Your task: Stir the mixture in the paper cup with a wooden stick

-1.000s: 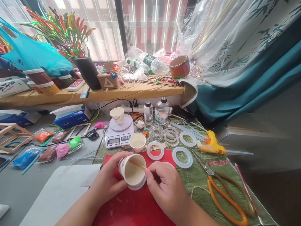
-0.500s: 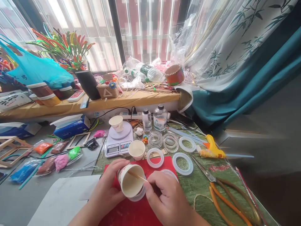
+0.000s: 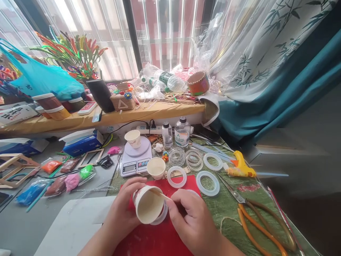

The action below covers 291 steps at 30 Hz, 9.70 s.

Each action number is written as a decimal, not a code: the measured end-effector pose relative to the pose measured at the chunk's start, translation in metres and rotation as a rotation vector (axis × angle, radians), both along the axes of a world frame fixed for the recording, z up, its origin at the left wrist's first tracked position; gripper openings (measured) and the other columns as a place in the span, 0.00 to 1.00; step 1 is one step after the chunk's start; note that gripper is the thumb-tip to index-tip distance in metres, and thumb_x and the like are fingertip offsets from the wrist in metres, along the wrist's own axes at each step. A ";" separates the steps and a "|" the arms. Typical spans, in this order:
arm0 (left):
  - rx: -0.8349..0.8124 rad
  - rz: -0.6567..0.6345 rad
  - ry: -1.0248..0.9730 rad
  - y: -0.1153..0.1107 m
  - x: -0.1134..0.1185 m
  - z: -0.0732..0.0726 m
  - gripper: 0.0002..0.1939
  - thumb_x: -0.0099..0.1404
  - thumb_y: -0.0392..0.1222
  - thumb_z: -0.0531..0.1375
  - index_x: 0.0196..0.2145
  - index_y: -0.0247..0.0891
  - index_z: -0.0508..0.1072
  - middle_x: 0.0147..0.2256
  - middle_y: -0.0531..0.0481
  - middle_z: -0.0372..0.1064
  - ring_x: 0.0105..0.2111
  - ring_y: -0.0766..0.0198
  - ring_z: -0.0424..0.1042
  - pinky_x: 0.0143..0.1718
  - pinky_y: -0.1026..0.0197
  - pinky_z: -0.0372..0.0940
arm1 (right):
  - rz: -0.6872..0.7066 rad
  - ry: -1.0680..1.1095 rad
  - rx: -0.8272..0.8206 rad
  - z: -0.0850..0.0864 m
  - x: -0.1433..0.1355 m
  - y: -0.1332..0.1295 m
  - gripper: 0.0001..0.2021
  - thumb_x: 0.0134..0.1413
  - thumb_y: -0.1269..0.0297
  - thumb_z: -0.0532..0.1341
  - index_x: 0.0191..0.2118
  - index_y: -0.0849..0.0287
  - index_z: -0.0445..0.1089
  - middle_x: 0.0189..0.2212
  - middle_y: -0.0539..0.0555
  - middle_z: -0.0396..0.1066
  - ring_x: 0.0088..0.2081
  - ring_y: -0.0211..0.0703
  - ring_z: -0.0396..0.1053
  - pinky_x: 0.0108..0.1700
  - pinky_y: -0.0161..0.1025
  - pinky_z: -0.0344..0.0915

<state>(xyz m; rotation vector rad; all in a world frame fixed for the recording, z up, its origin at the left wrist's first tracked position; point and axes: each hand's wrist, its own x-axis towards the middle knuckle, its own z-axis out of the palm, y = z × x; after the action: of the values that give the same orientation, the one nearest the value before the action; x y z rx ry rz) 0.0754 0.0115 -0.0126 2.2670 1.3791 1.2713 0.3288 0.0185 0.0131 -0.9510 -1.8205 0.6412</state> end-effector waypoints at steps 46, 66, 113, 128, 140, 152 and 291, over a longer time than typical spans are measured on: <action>-0.016 0.021 0.017 0.003 -0.003 -0.005 0.29 0.67 0.46 0.74 0.64 0.52 0.75 0.56 0.42 0.80 0.55 0.47 0.82 0.53 0.50 0.80 | 0.077 0.219 -0.522 0.000 -0.004 0.002 0.15 0.69 0.59 0.61 0.29 0.55 0.67 0.23 0.47 0.68 0.26 0.38 0.65 0.30 0.34 0.61; 0.002 0.044 0.088 0.002 -0.003 0.000 0.30 0.66 0.45 0.73 0.63 0.52 0.74 0.55 0.45 0.82 0.54 0.50 0.84 0.52 0.54 0.81 | 0.087 0.163 -0.391 -0.005 -0.003 0.001 0.13 0.71 0.61 0.60 0.31 0.55 0.70 0.25 0.48 0.72 0.27 0.38 0.67 0.31 0.35 0.61; -0.072 0.056 0.089 -0.001 -0.012 -0.019 0.30 0.67 0.49 0.71 0.64 0.51 0.72 0.56 0.44 0.80 0.55 0.48 0.82 0.55 0.51 0.79 | 0.063 -0.015 -0.156 -0.007 -0.001 0.002 0.15 0.76 0.62 0.57 0.32 0.54 0.66 0.27 0.47 0.69 0.30 0.39 0.65 0.35 0.37 0.57; -0.075 0.074 0.096 0.001 -0.010 -0.011 0.29 0.65 0.48 0.72 0.63 0.50 0.74 0.55 0.43 0.82 0.53 0.47 0.84 0.53 0.51 0.80 | 0.077 0.092 -0.394 -0.002 -0.004 0.002 0.14 0.69 0.62 0.60 0.29 0.56 0.67 0.25 0.47 0.69 0.28 0.37 0.64 0.32 0.36 0.56; -0.063 0.052 0.119 0.000 -0.008 -0.004 0.31 0.65 0.45 0.74 0.63 0.52 0.73 0.54 0.45 0.82 0.53 0.49 0.84 0.52 0.53 0.81 | 0.099 0.163 -0.529 -0.002 -0.006 0.002 0.13 0.68 0.60 0.61 0.30 0.56 0.69 0.26 0.49 0.72 0.29 0.39 0.66 0.33 0.36 0.60; -0.057 0.029 0.111 0.001 -0.005 0.000 0.30 0.66 0.46 0.73 0.64 0.51 0.73 0.54 0.44 0.82 0.52 0.48 0.84 0.50 0.53 0.82 | 0.105 0.146 -0.502 -0.001 -0.006 0.001 0.13 0.67 0.61 0.61 0.29 0.56 0.68 0.24 0.48 0.70 0.27 0.38 0.65 0.30 0.35 0.58; -0.060 0.028 0.037 0.001 -0.008 -0.019 0.29 0.65 0.48 0.74 0.63 0.52 0.76 0.55 0.42 0.82 0.55 0.47 0.83 0.54 0.50 0.80 | 0.050 -0.049 -0.111 -0.008 -0.006 0.002 0.13 0.68 0.67 0.58 0.28 0.55 0.63 0.23 0.47 0.69 0.24 0.37 0.64 0.29 0.35 0.56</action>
<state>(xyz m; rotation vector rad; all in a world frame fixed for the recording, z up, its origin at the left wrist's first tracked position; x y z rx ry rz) 0.0670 0.0126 -0.0312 2.2500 1.4471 1.1853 0.3226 0.0202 0.0048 -1.0056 -1.8726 0.7626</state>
